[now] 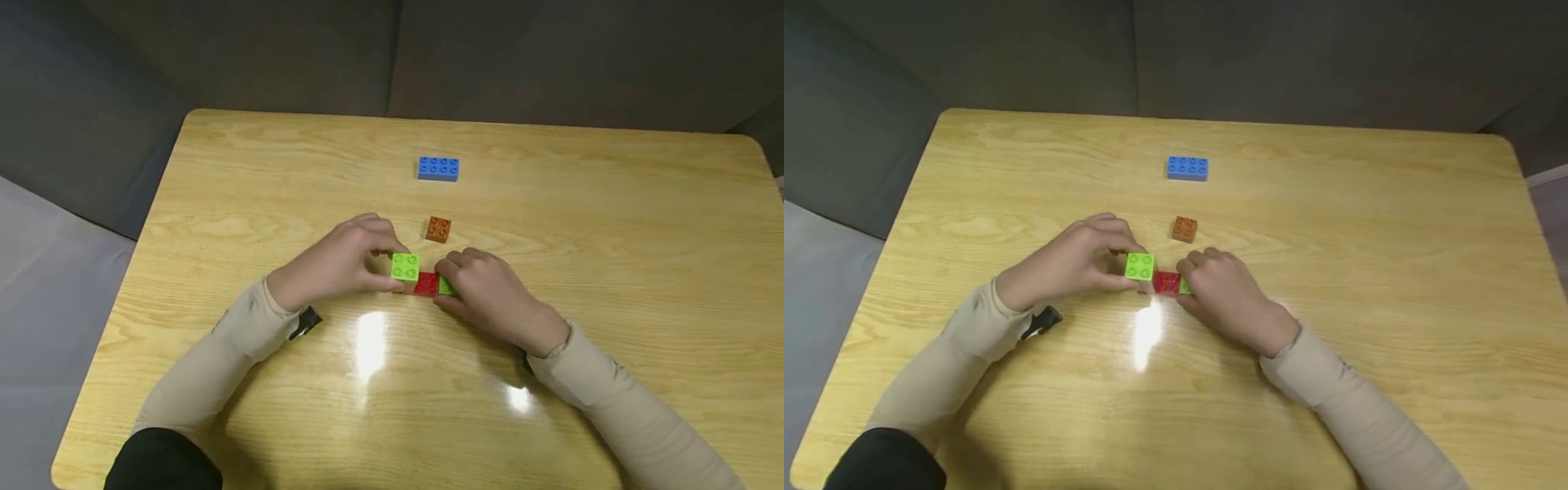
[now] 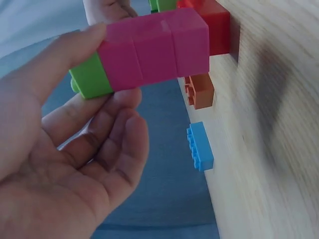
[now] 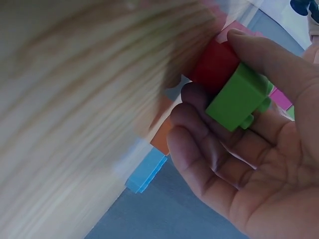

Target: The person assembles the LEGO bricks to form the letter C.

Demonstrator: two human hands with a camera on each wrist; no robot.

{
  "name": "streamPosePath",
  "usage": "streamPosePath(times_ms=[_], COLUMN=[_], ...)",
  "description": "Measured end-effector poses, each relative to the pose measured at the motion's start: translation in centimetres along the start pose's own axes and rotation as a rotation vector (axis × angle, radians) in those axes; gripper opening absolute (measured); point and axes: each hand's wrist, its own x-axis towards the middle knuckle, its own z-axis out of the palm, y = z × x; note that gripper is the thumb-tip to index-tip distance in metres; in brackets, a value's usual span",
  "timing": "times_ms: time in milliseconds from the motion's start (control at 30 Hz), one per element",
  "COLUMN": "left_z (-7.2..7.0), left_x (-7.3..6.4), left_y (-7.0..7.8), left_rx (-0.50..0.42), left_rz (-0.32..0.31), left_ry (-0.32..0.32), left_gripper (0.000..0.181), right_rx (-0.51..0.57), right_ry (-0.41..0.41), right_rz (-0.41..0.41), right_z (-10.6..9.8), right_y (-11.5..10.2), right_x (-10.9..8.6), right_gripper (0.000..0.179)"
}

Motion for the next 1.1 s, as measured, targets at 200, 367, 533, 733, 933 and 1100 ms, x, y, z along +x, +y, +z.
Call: streamPosePath(times_ms=[200,367,533,733,933,1100], left_z=[0.1,0.5,0.6,0.7,0.6,0.6], left_x=[0.2,0.1,0.4,1.1,1.1,1.3], left_y=[-0.3,-0.3,-0.2,0.1,0.3,0.2], left_rx=[-0.013,0.033,0.073,0.078,0.091,0.104], left_rz=[0.008,0.009,0.031,0.036,0.039,0.039], left_ry=[0.019,0.024,0.022,0.017,0.017,0.022], left_gripper=[0.034,0.034,0.032,0.033,0.032,0.033], right_rx=[0.001,0.020,0.116,0.232,0.197,0.110], right_ry=[-0.010,-0.052,-0.058,0.085,0.241,0.167], right_rz=[0.013,0.010,0.044,0.135,0.176,0.229], right_z=[0.0,-0.2,-1.3,-3.8,-4.2,-4.0], right_y=[0.2,0.9,2.0,4.1,6.9,8.9], right_x=[0.1,0.3,0.4,1.7,5.1,8.2], right_gripper=[0.027,0.037,0.042,0.033,0.028,0.045])
